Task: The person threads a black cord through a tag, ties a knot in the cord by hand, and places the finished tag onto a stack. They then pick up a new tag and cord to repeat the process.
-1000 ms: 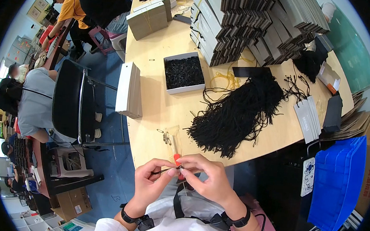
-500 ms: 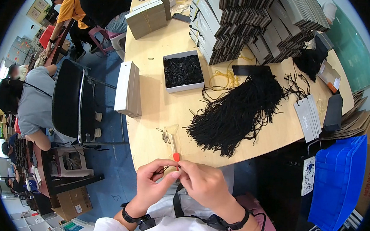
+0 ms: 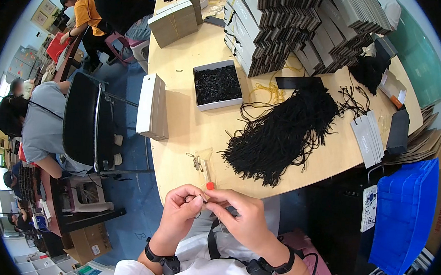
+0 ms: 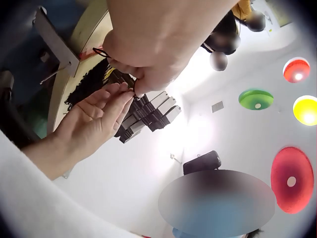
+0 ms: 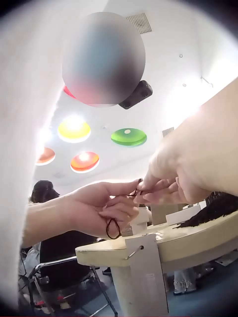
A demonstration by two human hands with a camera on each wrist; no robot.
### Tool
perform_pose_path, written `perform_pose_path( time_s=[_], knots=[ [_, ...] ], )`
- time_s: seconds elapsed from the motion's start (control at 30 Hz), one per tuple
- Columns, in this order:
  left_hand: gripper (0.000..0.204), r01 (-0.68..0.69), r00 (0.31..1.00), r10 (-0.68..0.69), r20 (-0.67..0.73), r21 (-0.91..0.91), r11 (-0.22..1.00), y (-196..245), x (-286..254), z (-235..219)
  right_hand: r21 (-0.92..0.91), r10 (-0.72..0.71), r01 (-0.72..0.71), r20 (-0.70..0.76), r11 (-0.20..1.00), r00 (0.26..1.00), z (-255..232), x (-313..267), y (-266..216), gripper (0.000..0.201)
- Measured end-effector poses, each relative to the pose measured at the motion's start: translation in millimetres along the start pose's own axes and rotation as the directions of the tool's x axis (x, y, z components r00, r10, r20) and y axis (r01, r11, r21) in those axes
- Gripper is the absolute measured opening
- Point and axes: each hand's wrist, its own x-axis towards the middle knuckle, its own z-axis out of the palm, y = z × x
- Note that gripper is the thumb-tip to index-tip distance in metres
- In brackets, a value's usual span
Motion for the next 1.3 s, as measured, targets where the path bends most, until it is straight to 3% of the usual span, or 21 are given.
perform_pose_path(
  time_s=[0.17, 0.23, 0.4, 0.53, 0.7, 1.13, 1.3],
  knots=[
    [0.012, 0.044, 0.998, -0.047, -0.036, -0.068, 0.997, 0.1, 1.1, 3.8, 0.118, 0.077, -0.08, 0.026, 0.99, 0.997, -0.4, -0.9, -1.7, 0.024],
    [0.012, 0.053, 0.998, -0.056, -0.038, -0.083, 0.995, -1.7, 1.3, 1.2, 0.311, 0.19, -0.192, 0.038, 0.931, 0.981, 2.2, -0.3, -5.2, 0.021],
    [0.01, 0.072, 0.992, -0.08, -0.097, -0.085, 0.994, -1.2, 0.6, 2.2, 0.306, 0.208, -0.214, 0.051, 0.928, 0.977, 0.8, -3.8, -2.2, 0.019],
    [0.014, 0.022, 0.999, -0.026, -0.046, -0.083, 0.996, -2.5, -0.2, -3.3, 0.391, 0.237, -0.242, 0.063, 0.888, 0.97, -0.1, -3.0, -1.6, 0.015],
    [0.012, -0.003, 0.997, 0.008, -0.08, 0.07, 0.998, 0.1, -2.5, -1.8, 0.423, 0.231, -0.237, 0.066, 0.874, 0.971, -1.7, -0.1, -1.9, 0.009],
    [0.013, -0.067, 0.99, 0.092, -0.108, 0.216, 0.974, 2.2, -3.2, 4.3, 0.485, 0.214, -0.216, 0.06, 0.848, 0.975, -6.9, -0.9, 0.9, 0.011],
    [0.019, -0.022, 0.994, 0.065, -0.088, 0.42, 0.907, 12.4, -5.7, 11.3, 0.499, 0.215, -0.225, 0.08, 0.837, 0.973, -10.2, -0.8, 3.3, 0.011]
  ],
)
